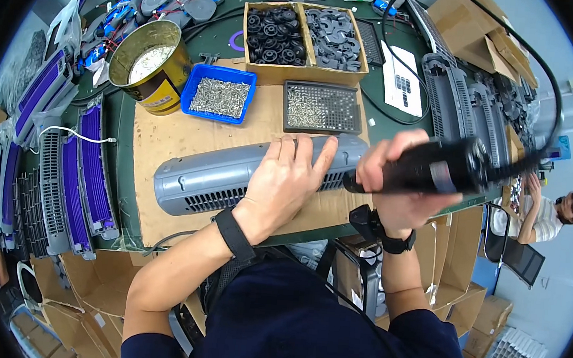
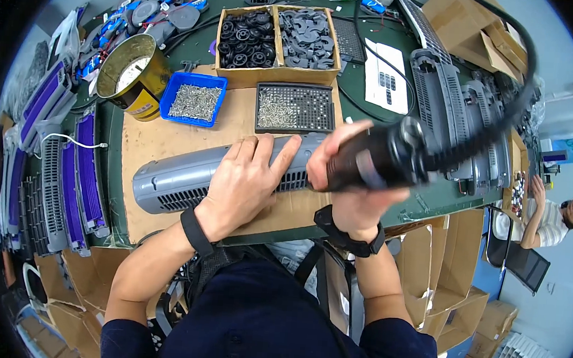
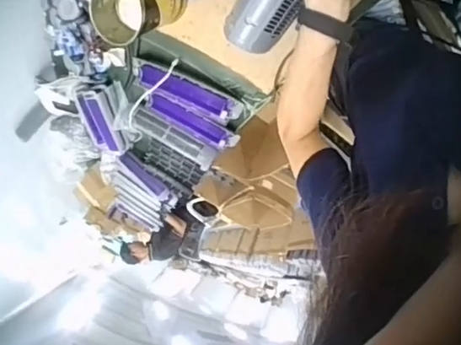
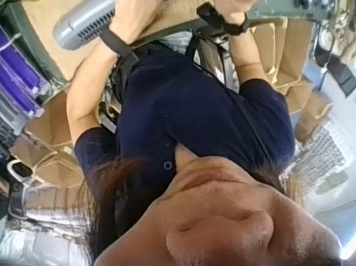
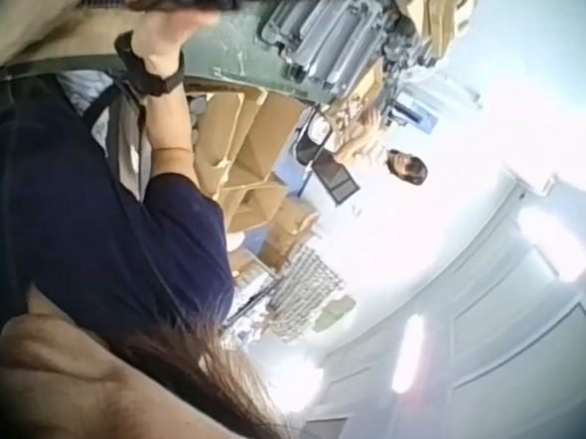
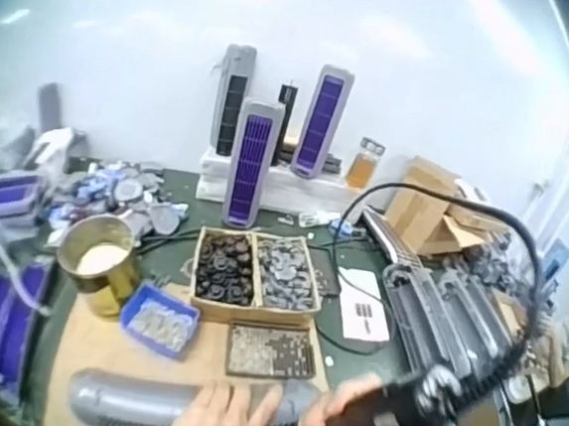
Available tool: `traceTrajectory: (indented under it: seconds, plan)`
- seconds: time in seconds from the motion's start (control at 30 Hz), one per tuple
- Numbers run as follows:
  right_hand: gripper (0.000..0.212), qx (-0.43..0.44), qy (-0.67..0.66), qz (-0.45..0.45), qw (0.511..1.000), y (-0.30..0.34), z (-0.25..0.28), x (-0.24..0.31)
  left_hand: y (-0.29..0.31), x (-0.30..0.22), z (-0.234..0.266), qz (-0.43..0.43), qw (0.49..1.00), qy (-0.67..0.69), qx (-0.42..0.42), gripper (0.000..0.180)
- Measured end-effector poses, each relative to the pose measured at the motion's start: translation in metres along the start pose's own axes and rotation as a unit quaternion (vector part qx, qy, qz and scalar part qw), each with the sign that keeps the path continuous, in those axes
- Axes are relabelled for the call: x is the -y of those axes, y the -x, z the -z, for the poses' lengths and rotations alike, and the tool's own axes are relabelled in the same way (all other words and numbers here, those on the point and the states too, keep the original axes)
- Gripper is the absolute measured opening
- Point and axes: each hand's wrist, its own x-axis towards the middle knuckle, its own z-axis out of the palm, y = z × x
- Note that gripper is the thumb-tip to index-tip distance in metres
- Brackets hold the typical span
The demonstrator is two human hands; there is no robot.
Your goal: Assembling the internal components and outer casing of an electronic unit, securing parts with an electric screwdriver.
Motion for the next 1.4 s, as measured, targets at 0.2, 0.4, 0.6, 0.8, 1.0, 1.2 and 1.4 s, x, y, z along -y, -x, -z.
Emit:
traceTrajectory:
  seconds: [0.2, 0.4, 0.6, 0.8, 1.0, 1.2, 1.4]
  plan:
    - [0.082, 0.009, 0.083, -0.027, 0.996, 0.009, -0.004, 0.009, 0.0, 0.0, -0.004, 0.0, 1.0, -0.027, -0.012, 0.066]
    - [0.084, 0.022, 0.091, 0.002, 0.996, 0.01, -0.005, 0.006, -0.001, -0.002, -0.001, 0.001, 1.0, -0.023, -0.017, 0.06]
    - [0.099, 0.024, 0.009, 0.076, 0.997, -0.002, -0.024, 0.024, 0.016, 0.012, 0.017, 0.036, 0.985, 0.152, -0.069, 0.082]
    - [0.091, 0.116, -0.114, 0.082, 0.983, -0.003, -0.067, 0.018, 0.072, 0.065, 0.061, 0.082, 0.99, 0.115, 0.001, 0.097]
    - [0.09, 0.118, -0.102, 0.056, 0.986, -0.001, -0.083, -0.009, 0.094, 0.082, 0.047, 0.077, 0.994, 0.073, 0.016, 0.094]
    - [0.092, 0.097, 0.018, -0.002, 0.995, 0.002, -0.091, -0.02, 0.096, 0.084, 0.043, 0.066, 0.995, 0.071, 0.014, 0.103]
    - [0.086, 0.071, 0.093, -0.099, 0.988, 0.002, -0.106, -0.011, 0.095, 0.086, 0.044, 0.066, 0.993, 0.095, 0.03, 0.104]
